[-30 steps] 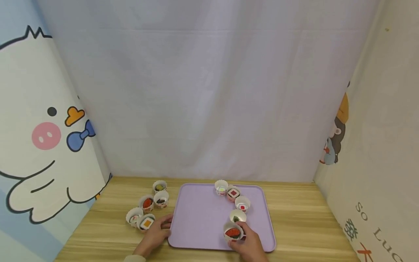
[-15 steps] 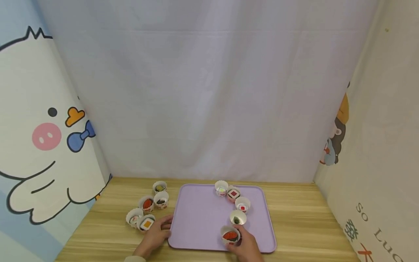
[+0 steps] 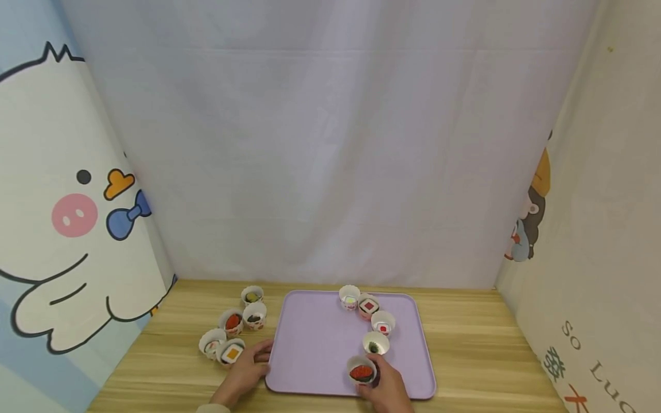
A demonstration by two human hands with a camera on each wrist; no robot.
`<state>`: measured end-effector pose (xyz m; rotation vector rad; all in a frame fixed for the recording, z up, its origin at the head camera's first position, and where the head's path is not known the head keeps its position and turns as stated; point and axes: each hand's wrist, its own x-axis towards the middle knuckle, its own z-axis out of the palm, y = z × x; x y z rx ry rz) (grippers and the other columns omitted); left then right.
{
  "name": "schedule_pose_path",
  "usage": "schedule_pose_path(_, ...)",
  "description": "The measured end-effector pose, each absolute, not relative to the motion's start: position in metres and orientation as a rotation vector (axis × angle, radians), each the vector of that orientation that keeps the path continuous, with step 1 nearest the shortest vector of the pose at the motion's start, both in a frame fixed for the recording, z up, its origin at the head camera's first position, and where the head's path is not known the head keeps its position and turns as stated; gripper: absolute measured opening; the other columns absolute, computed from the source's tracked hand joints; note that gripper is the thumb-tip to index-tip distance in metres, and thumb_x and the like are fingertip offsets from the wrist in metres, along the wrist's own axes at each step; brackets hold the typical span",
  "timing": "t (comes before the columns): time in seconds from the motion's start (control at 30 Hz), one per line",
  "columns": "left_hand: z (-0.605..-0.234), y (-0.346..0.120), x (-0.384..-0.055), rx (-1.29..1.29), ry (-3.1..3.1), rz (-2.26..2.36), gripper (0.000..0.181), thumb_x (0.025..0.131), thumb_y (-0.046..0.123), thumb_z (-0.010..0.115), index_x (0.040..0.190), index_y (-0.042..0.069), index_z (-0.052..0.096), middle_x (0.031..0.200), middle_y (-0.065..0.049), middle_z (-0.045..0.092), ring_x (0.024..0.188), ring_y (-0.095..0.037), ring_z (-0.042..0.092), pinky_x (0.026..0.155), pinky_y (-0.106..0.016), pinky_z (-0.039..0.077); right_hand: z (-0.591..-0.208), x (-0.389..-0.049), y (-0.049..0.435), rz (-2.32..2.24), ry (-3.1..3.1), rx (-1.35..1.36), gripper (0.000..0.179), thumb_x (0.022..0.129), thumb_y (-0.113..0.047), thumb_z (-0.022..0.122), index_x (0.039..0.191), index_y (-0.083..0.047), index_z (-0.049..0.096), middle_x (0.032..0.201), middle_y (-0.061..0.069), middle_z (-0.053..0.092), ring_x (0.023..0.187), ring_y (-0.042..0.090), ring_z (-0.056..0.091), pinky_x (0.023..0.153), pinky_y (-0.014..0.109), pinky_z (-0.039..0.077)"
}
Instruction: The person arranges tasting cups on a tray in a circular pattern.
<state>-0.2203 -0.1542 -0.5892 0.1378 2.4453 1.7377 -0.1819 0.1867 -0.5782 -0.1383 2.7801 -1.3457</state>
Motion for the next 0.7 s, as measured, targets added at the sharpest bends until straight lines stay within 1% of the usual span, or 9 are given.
schedule_pose_path(0.07, -0.5903, -0.1543, -0.2200, 0.143, 2.459, 1.743, 0.064, 0.071, -0.013, 0.056, 0.134, -0.017, 0.047, 0.121, -0.029, 0.061, 0.106, -0.035, 0.063, 0.080, -0.031, 0.056, -0.5779, -0.1813, 0.1876, -1.357, 2.777, -0.142, 0.066, 0.068, -0.021, 0.088, 0.125, -0.006, 0.058, 0.116, 0.010, 0.068, 0.097, 0.018, 0.064, 0.079, 0.026, 0.050)
schedule_pose_path(0.17, -0.5906, -0.1542, -0.2194, 0.141, 2.456, 1.756, 0.064, 0.071, -0.013, 0.056, 0.134, -0.017, 0.047, 0.121, -0.029, 0.060, 0.106, -0.035, 0.063, 0.079, -0.029, 0.055, -0.5780, -0.1807, 0.1877, -1.399, 2.758, -0.135, 0.066, 0.068, -0.020, 0.088, 0.125, -0.004, 0.058, 0.115, 0.010, 0.068, 0.095, 0.018, 0.065, 0.076, 0.023, 0.050)
schedule_pose_path(0.37, -0.5888, -0.1533, -0.2190, 0.125, 2.449, 1.765, 0.064, 0.071, -0.013, 0.056, 0.134, -0.017, 0.047, 0.121, -0.028, 0.060, 0.107, -0.035, 0.063, 0.080, -0.033, 0.056, -0.5763, -0.1795, 0.1876, -1.441, 2.766, -0.071, 0.064, 0.067, -0.017, 0.088, 0.123, -0.004, 0.059, 0.112, 0.008, 0.068, 0.092, 0.014, 0.062, 0.073, 0.020, 0.049)
schedule_pose_path(0.53, -0.5885, -0.1530, -0.2193, 0.113, 2.458, 1.748, 0.064, 0.071, -0.012, 0.056, 0.135, -0.016, 0.047, 0.121, -0.028, 0.061, 0.106, -0.034, 0.063, 0.081, -0.034, 0.056, -0.5750, -0.1791, 0.1887, -1.479, 2.768, 0.019, 0.057, 0.068, -0.012, 0.086, 0.117, -0.003, 0.060, 0.107, 0.009, 0.068, 0.091, 0.017, 0.063, 0.071, 0.020, 0.051)
schedule_pose_path(0.7, -0.5891, -0.1529, -0.2200, 0.107, 2.465, 1.724, 0.063, 0.072, -0.012, 0.056, 0.135, -0.015, 0.048, 0.121, -0.027, 0.061, 0.106, -0.032, 0.063, 0.081, -0.034, 0.056, -0.5749, -0.1797, 0.1892, -1.524, 2.773, 0.079, 0.047, 0.069, -0.010, 0.085, 0.110, -0.004, 0.062, 0.100, 0.007, 0.069, 0.091, 0.017, 0.065, 0.071, 0.021, 0.052)
